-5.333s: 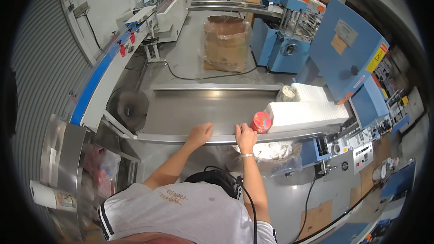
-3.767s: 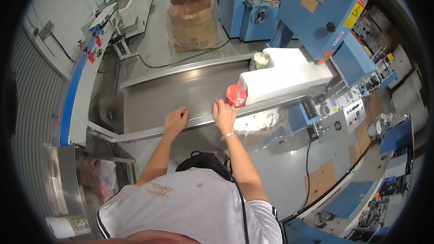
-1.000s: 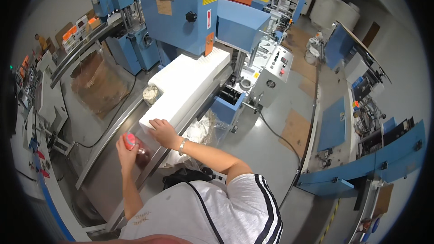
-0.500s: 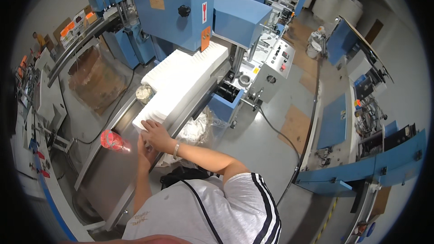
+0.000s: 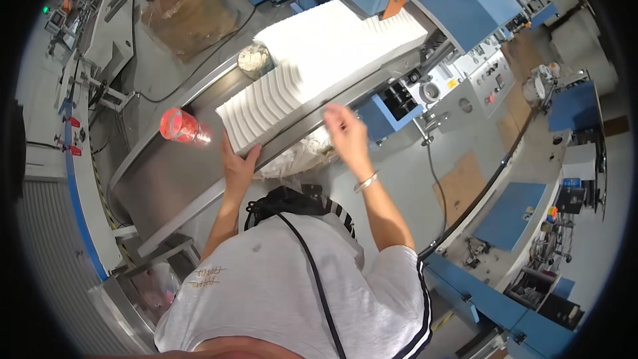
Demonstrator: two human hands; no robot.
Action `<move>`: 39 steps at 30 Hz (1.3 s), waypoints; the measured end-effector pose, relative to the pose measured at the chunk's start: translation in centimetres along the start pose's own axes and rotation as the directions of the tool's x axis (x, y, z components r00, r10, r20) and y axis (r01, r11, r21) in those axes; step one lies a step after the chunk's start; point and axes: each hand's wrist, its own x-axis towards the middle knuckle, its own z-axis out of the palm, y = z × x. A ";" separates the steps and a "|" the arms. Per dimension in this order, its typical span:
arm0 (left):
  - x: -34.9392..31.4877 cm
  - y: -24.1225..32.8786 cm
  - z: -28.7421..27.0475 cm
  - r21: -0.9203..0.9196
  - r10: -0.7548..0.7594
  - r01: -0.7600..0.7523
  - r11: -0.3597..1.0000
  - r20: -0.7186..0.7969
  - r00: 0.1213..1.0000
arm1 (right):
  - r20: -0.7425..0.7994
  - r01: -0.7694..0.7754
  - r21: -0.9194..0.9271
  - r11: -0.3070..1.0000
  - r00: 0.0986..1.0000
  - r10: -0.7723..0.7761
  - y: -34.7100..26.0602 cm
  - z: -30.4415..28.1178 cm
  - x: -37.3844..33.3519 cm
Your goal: Moving stacks of paper napkins from a production machine onto a conveyor belt.
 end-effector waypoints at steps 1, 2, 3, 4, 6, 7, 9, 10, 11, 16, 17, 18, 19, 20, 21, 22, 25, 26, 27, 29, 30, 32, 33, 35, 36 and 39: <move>-0.1 0.0 -0.1 0.005 -0.013 0.013 1.000 0.004 1.000 | -0.056 -0.048 -0.002 0.999 0.997 0.048 0.6 -1.0 1.2; -0.2 0.2 -0.2 -0.031 -0.012 0.011 0.999 -0.022 1.000 | -0.109 -0.041 0.088 0.995 0.993 0.051 1.5 -1.5 2.7; -0.3 0.3 -0.2 -0.068 -0.008 0.005 0.998 -0.048 0.999 | -0.198 -0.040 -0.009 0.999 0.979 0.038 2.1 -2.3 3.6; -0.3 0.2 -0.2 -0.098 -0.033 0.029 0.995 -0.042 0.999 | -0.260 -0.041 -0.014 0.999 0.965 0.036 2.9 -2.9 4.7; -0.3 0.5 -0.3 -0.077 -0.047 0.044 0.996 -0.036 0.998 | -0.342 -0.015 -0.167 0.986 0.939 -0.043 3.3 -4.1 6.4; -0.2 0.7 -0.4 -0.054 -0.055 0.053 0.997 -0.042 0.998 | -0.343 -0.017 -0.167 0.986 0.939 -0.042 3.5 -4.4 7.2; 0.0 0.8 -0.4 -0.088 -0.090 0.087 0.992 -0.025 0.996 | -0.332 0.049 -0.230 0.972 0.935 -0.126 4.2 -5.1 8.7; -0.1 0.7 -0.3 -0.061 -0.087 0.085 0.995 -0.028 0.996 | -0.291 0.069 -0.275 0.959 0.945 -0.152 4.4 -5.5 9.4; -0.1 0.7 -0.3 -0.035 -0.083 0.082 0.996 -0.030 0.996 | -0.292 0.068 -0.275 0.959 0.944 -0.150 4.5 -5.7 9.8; -0.1 0.9 -0.4 -0.010 -0.061 0.061 0.998 -0.043 0.997 | -0.278 0.041 -0.342 0.939 0.950 -0.142 3.6 -6.6 11.5; -0.1 0.7 -0.4 0.002 -0.060 0.060 0.998 -0.059 0.996 | -0.275 0.042 -0.344 0.938 0.951 -0.143 3.7 -6.8 11.8; -0.1 0.5 -0.3 0.000 -0.063 0.063 0.998 -0.061 0.996 | -0.252 0.055 -0.394 0.917 0.953 -0.165 3.8 -7.0 12.0; -0.1 0.5 -0.3 0.000 -0.052 0.052 0.999 -0.063 0.997 | -0.227 0.068 -0.444 0.894 0.956 -0.185 3.8 -7.1 12.1; -0.2 0.4 -0.2 0.000 -0.041 0.041 0.999 -0.065 0.997 | -0.222 0.070 -0.446 0.893 0.957 -0.186 3.8 -7.2 12.1; -0.2 0.4 -0.2 -0.001 -0.046 0.046 0.999 -0.067 0.997 | -0.218 0.077 -0.470 0.879 0.955 -0.200 3.7 -7.3 12.1; -0.2 0.5 -0.2 0.011 -0.052 0.052 0.999 -0.066 0.997 | -0.215 0.084 -0.494 0.865 0.953 -0.216 3.6 -7.3 12.1; -0.1 0.8 -0.3 0.022 -0.065 0.067 0.998 -0.064 0.996 | -0.191 0.160 -0.610 0.776 0.921 -0.341 4.0 -7.3 12.1; -0.1 0.8 -0.3 0.022 -0.070 0.071 0.997 -0.061 0.996 | -0.189 0.163 -0.610 0.775 0.920 -0.342 3.9 -7.2 12.0; -0.1 0.7 -0.3 0.022 -0.071 0.073 0.997 -0.064 0.995 | -0.176 0.174 -0.643 0.746 0.914 -0.365 3.8 -7.1 11.8; -0.2 0.6 -0.3 0.024 -0.069 0.071 0.997 -0.065 0.995 | -0.161 0.185 -0.676 0.713 0.907 -0.388 3.3 -6.9 11.6; -0.2 0.6 -0.3 0.023 -0.070 0.072 0.997 -0.067 0.995 | -0.156 0.181 -0.686 0.704 0.910 -0.385 3.1 -6.8 11.5; -0.2 0.8 -0.3 0.024 -0.079 0.081 0.996 -0.063 0.995 | -0.151 0.176 -0.697 0.695 0.912 -0.382 3.1 -6.9 11.5; -0.2 0.8 -0.2 0.023 -0.080 0.081 0.996 -0.064 0.995 | -0.142 0.180 -0.719 0.671 0.908 -0.395 3.3 -6.9 11.6; -0.2 0.8 -0.3 0.036 -0.076 0.078 0.996 -0.063 0.995 | -0.130 0.186 -0.741 0.645 0.903 -0.409 3.5 -6.9 11.6; -0.2 0.9 -0.2 0.036 -0.077 0.079 0.996 -0.064 0.995 | -0.133 0.193 -0.760 0.621 0.889 -0.439 3.6 -6.9 11.7; -0.2 0.9 -0.2 0.042 -0.055 0.058 0.997 -0.080 0.995 | -0.150 0.194 -0.753 0.629 0.880 -0.451 3.4 -6.8 12.0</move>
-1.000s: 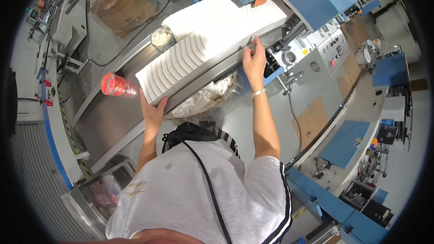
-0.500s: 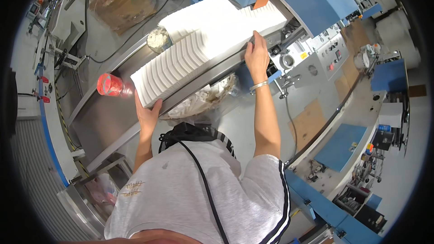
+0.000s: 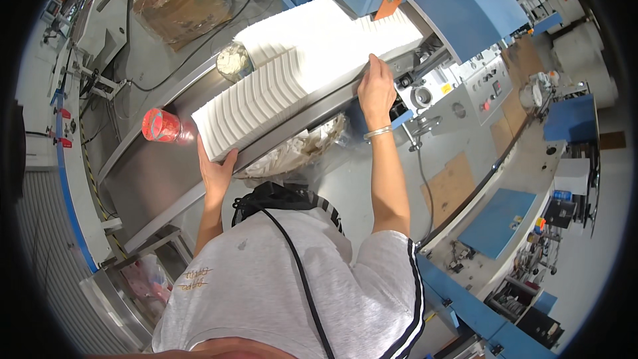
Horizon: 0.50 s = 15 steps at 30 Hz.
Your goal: Moving stacks of paper napkins from a production machine onto a conveyor belt.
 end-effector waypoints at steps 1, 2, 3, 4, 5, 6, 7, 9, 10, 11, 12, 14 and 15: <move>0.0 0.1 0.0 0.000 -0.004 0.004 1.000 0.006 1.000 | 0.005 -0.026 0.033 0.999 1.000 0.026 0.0 0.0 0.1; 0.0 0.2 0.0 -0.001 -0.009 0.009 1.000 0.012 1.000 | 0.005 -0.025 0.033 0.999 1.000 0.024 0.0 0.0 0.2; 0.1 0.2 0.0 -0.001 -0.009 0.009 1.000 0.011 1.000 | 0.005 -0.041 0.038 0.998 0.999 0.041 0.1 0.1 0.4; 0.1 0.3 0.0 0.009 -0.006 0.006 1.000 0.007 1.000 | 0.006 -0.057 0.045 0.997 0.998 0.056 0.0 0.2 0.6; 0.1 0.4 0.0 0.019 -0.003 0.003 1.000 0.004 1.000 | 0.007 -0.053 0.047 0.997 0.999 0.053 -0.1 0.2 0.9; 0.0 0.3 0.0 0.019 -0.004 0.004 1.000 0.000 1.000 | 0.017 -0.086 0.058 0.995 0.996 0.085 -0.3 0.3 1.1; 0.0 0.1 0.1 0.022 -0.001 0.001 1.000 -0.003 1.000 | 0.029 -0.115 0.071 0.991 0.993 0.113 -0.5 0.3 1.5; -0.1 -0.2 0.2 0.027 -0.002 0.002 1.000 -0.016 1.000 | 0.059 -0.137 0.073 0.988 0.989 0.132 -0.7 0.1 2.1; 0.0 -0.2 0.2 0.028 -0.022 0.022 0.999 0.013 1.000 | 0.088 -0.164 0.069 0.984 0.983 0.158 -0.7 0.1 2.4; 0.0 -0.1 0.3 0.029 -0.043 0.042 0.999 0.041 0.998 | 0.113 -0.181 0.089 0.979 0.979 0.171 -0.8 -0.1 2.7; 0.0 0.0 0.3 -0.016 -0.042 0.043 0.999 0.064 0.997 | 0.155 -0.201 0.117 0.973 0.971 0.182 -0.9 -0.3 3.0; 0.3 1.1 -0.2 -0.035 -0.008 0.011 0.999 0.101 0.995 | 0.178 -0.232 0.172 0.957 0.963 0.201 0.1 0.1 3.2; 0.4 1.3 -0.3 -0.058 0.034 -0.026 0.998 0.147 0.989 | 0.256 -0.249 0.141 0.958 0.944 0.208 0.5 0.2 3.5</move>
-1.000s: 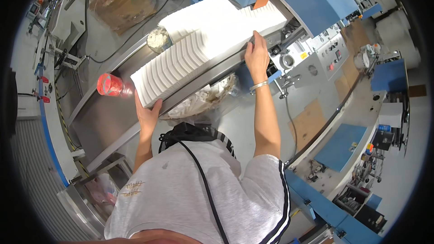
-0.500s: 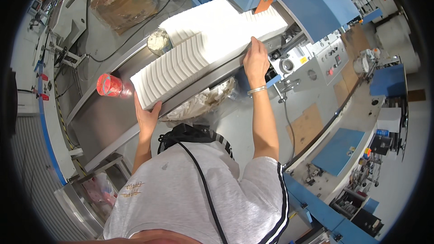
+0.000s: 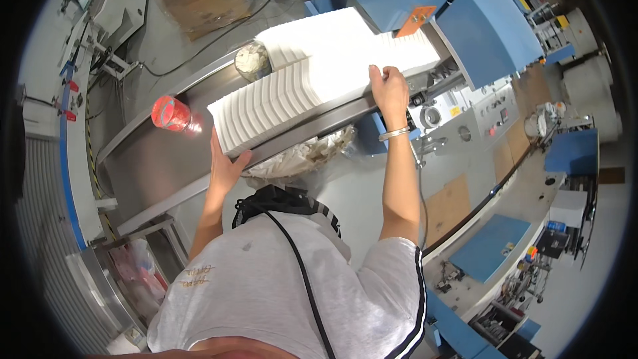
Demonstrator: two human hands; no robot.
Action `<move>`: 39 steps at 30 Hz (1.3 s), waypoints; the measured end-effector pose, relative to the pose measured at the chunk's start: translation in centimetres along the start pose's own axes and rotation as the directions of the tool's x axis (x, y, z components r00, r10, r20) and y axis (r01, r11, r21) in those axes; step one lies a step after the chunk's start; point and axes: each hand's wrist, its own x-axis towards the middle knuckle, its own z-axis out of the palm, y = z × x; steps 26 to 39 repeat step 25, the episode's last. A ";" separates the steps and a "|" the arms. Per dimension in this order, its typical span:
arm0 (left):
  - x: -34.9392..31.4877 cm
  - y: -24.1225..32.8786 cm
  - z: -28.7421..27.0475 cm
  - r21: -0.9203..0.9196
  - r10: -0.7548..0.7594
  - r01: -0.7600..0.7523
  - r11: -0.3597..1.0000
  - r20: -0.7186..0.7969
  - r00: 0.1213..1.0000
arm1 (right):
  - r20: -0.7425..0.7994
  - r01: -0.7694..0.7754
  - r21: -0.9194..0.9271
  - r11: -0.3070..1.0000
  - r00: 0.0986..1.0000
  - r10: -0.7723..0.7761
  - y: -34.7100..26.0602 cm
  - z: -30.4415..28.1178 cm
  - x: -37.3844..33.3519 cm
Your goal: Moving stacks of paper napkins from a production machine onto a conveyor belt.
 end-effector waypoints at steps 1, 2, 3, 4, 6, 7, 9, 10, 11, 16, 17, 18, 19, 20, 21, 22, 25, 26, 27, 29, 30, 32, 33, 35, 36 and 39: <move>-0.2 -0.2 -0.4 -0.046 -0.010 0.011 0.999 0.023 1.000 | 0.084 -0.014 -0.024 1.000 0.996 0.016 -0.4 -0.1 0.4; -0.2 -0.7 -0.3 -0.043 -0.023 0.023 0.999 0.004 1.000 | 0.237 -0.014 -0.136 0.991 0.970 0.046 -0.9 -0.7 1.0; 0.1 -1.6 0.2 -0.345 -0.139 0.136 0.929 0.016 0.990 | 0.296 -0.072 -0.103 0.992 0.950 0.100 -1.2 -1.0 1.4; 0.4 -2.1 0.0 -0.610 -0.237 0.221 0.761 0.055 0.970 | 0.356 -0.132 -0.071 0.989 0.923 0.148 -1.3 -1.2 1.8; 1.4 -1.1 -0.5 -0.671 -0.269 0.268 0.691 0.105 0.957 | 0.452 -0.230 0.128 0.965 0.879 0.150 0.4 -1.0 2.7; 1.6 -2.1 -0.3 -0.696 -0.335 0.320 0.643 0.120 0.935 | 0.524 -0.251 0.078 0.965 0.834 0.174 -0.3 -1.2 3.2; 2.4 -2.4 -0.4 -0.726 -0.407 0.362 0.584 0.124 0.905 | 0.660 -0.367 -0.042 0.929 0.688 0.301 -3.2 -2.6 3.5; 3.0 -1.7 -0.5 -0.705 -0.415 0.427 0.566 0.203 0.887 | 0.707 -0.418 0.029 0.908 0.651 0.277 -2.9 -2.5 3.4; 3.3 -1.0 -0.8 -0.678 -0.426 0.487 0.551 0.273 0.862 | 0.756 -0.467 0.099 0.879 0.609 0.239 -2.3 -2.2 3.6; 4.0 -1.4 -2.6 -0.567 -0.435 0.518 0.640 0.288 0.853 | 0.818 -0.439 0.110 0.892 0.549 0.169 -3.7 -1.3 3.0; 3.9 -2.0 -3.2 -0.550 -0.424 0.517 0.656 0.299 0.855 | 0.845 -0.441 0.083 0.894 0.506 0.171 -4.6 -1.1 2.5; 3.6 -2.7 -4.1 -0.552 -0.425 0.516 0.655 0.295 0.856 | 0.861 -0.426 0.094 0.900 0.488 0.141 -5.5 -0.8 1.6; 3.1 -3.4 -5.3 -0.465 -0.505 0.560 0.685 0.252 0.826 | 0.854 -0.387 0.117 0.915 0.510 0.106 -6.9 -0.8 0.2; 2.6 -4.3 -6.6 -0.373 -0.578 0.607 0.702 0.200 0.791 | 0.846 -0.349 0.139 0.927 0.529 0.072 -8.4 -0.5 -1.3; 1.8 -4.7 -8.7 -0.445 -0.561 0.616 0.650 0.267 0.784 | 0.861 -0.294 0.075 0.953 0.502 0.087 -9.9 0.2 -2.4; 1.1 -5.2 -10.9 -0.509 -0.532 0.626 0.590 0.338 0.776 | 0.853 -0.235 0.108 0.966 0.520 0.032 -11.5 0.9 -3.8; -1.7 -7.5 -16.4 -0.561 -0.555 0.559 0.610 0.200 0.807 | 0.869 -0.153 0.234 0.960 0.477 -0.135 -14.5 4.2 -8.1; -1.7 -7.5 -16.4 -0.561 -0.555 0.559 0.610 0.200 0.807 | 0.869 -0.153 0.234 0.960 0.477 -0.135 -14.5 4.2 -8.1; -1.7 -7.5 -16.4 -0.561 -0.555 0.559 0.610 0.200 0.807 | 0.869 -0.153 0.234 0.960 0.477 -0.135 -14.5 4.2 -8.1; -1.7 -7.5 -16.4 -0.561 -0.555 0.559 0.610 0.200 0.807 | 0.869 -0.153 0.234 0.960 0.477 -0.135 -14.5 4.2 -8.1; -1.7 -7.5 -16.4 -0.561 -0.555 0.559 0.610 0.200 0.807 | 0.869 -0.153 0.234 0.960 0.477 -0.135 -14.5 4.2 -8.1; -1.7 -7.5 -16.4 -0.561 -0.555 0.559 0.610 0.200 0.807 | 0.869 -0.153 0.234 0.960 0.477 -0.135 -14.5 4.2 -8.1; -1.7 -7.5 -16.4 -0.561 -0.555 0.559 0.610 0.200 0.807 | 0.869 -0.153 0.234 0.960 0.477 -0.135 -14.5 4.2 -8.1; -1.7 -7.5 -16.4 -0.561 -0.555 0.559 0.610 0.200 0.807 | 0.869 -0.153 0.234 0.960 0.477 -0.135 -14.5 4.2 -8.1; -1.7 -7.5 -16.4 -0.561 -0.555 0.559 0.610 0.200 0.807 | 0.869 -0.153 0.234 0.960 0.477 -0.135 -14.5 4.2 -8.1; -1.7 -7.5 -16.4 -0.561 -0.555 0.559 0.610 0.200 0.807 | 0.869 -0.153 0.234 0.960 0.477 -0.135 -14.5 4.2 -8.1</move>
